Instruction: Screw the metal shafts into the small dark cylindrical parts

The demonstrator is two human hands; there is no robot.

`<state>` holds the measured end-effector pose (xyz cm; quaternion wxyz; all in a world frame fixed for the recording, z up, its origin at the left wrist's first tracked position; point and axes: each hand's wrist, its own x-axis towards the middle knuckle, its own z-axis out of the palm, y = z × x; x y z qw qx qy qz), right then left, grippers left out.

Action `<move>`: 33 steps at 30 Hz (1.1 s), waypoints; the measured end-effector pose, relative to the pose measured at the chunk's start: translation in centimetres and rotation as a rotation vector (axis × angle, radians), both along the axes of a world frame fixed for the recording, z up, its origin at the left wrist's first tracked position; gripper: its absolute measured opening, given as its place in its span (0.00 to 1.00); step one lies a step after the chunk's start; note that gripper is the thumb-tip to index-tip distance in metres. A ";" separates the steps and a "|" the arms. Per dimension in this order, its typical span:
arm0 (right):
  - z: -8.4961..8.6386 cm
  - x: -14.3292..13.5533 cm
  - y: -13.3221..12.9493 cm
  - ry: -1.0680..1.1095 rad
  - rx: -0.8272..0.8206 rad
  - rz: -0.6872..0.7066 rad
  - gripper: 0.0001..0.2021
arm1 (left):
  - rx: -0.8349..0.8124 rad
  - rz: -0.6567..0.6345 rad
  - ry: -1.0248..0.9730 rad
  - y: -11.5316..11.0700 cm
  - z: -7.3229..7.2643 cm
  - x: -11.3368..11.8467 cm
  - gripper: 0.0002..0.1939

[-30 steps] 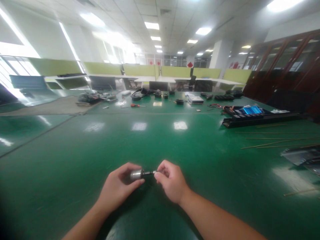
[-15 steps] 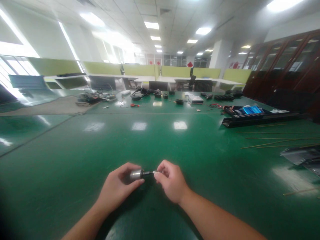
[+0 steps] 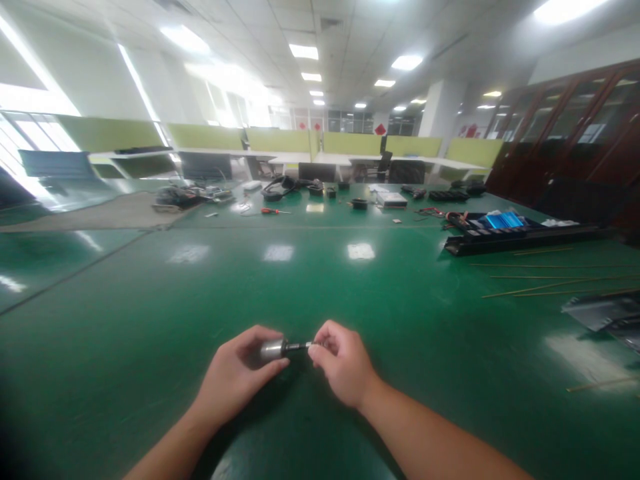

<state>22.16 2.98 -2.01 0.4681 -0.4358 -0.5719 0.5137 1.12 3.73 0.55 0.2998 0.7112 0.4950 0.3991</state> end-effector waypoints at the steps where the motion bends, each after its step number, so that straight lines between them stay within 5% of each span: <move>1: 0.0 0.0 0.0 -0.001 0.000 0.001 0.05 | -0.002 0.000 -0.001 0.0 0.0 0.0 0.12; 33: 0.0 0.0 0.0 -0.006 0.012 -0.004 0.05 | -0.025 -0.015 -0.018 0.1 -0.2 -0.1 0.13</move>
